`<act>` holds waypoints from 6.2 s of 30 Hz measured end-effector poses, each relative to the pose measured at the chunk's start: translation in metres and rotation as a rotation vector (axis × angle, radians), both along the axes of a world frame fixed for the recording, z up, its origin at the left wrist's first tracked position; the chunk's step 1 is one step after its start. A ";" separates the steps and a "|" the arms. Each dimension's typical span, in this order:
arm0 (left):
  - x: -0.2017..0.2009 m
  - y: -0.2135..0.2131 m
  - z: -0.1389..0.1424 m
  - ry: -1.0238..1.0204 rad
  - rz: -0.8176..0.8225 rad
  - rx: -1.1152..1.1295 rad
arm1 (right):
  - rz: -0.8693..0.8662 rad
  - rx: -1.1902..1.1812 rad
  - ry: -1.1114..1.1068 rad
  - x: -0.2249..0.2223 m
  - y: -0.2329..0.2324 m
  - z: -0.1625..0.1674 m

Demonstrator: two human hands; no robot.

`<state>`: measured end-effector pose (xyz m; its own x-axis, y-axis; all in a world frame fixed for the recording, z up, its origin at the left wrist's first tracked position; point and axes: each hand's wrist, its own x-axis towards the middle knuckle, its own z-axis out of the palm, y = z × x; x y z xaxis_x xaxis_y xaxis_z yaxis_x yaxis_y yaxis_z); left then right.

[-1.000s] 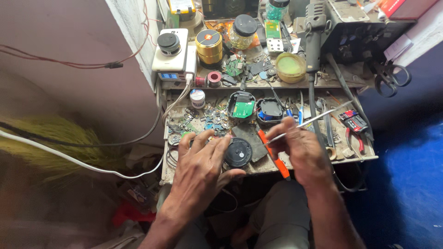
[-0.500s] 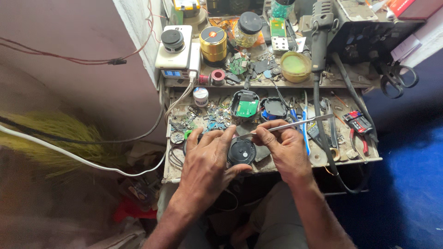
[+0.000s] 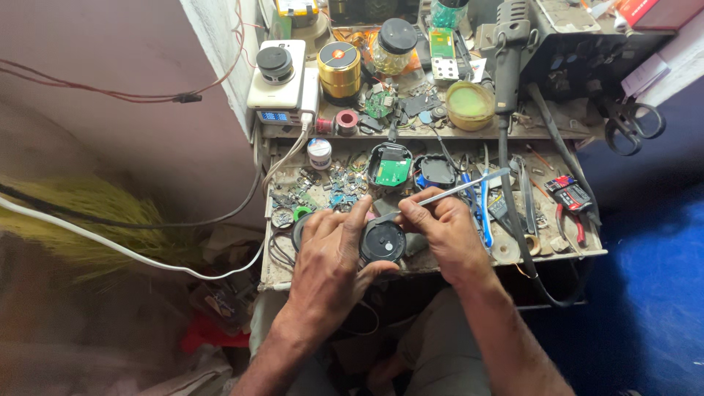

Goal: The person handles a cylindrical gold-colored component and two black circular devices on a cluttered workbench. They use a red utility knife and a metal pick to scrape and pry at the surface of one black device, then place the tools down.

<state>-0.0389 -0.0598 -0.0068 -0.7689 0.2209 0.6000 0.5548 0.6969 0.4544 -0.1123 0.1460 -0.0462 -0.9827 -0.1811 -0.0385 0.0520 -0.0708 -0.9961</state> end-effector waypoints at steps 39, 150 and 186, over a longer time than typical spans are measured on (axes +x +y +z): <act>-0.003 -0.005 -0.002 -0.015 -0.039 0.020 | 0.078 0.028 -0.008 -0.007 -0.008 0.008; -0.027 -0.034 0.031 -0.125 -0.272 -0.164 | -0.216 0.873 1.073 0.090 -0.031 0.041; -0.034 -0.035 0.013 -0.201 -0.242 -0.346 | -0.004 0.486 0.735 0.089 -0.010 0.035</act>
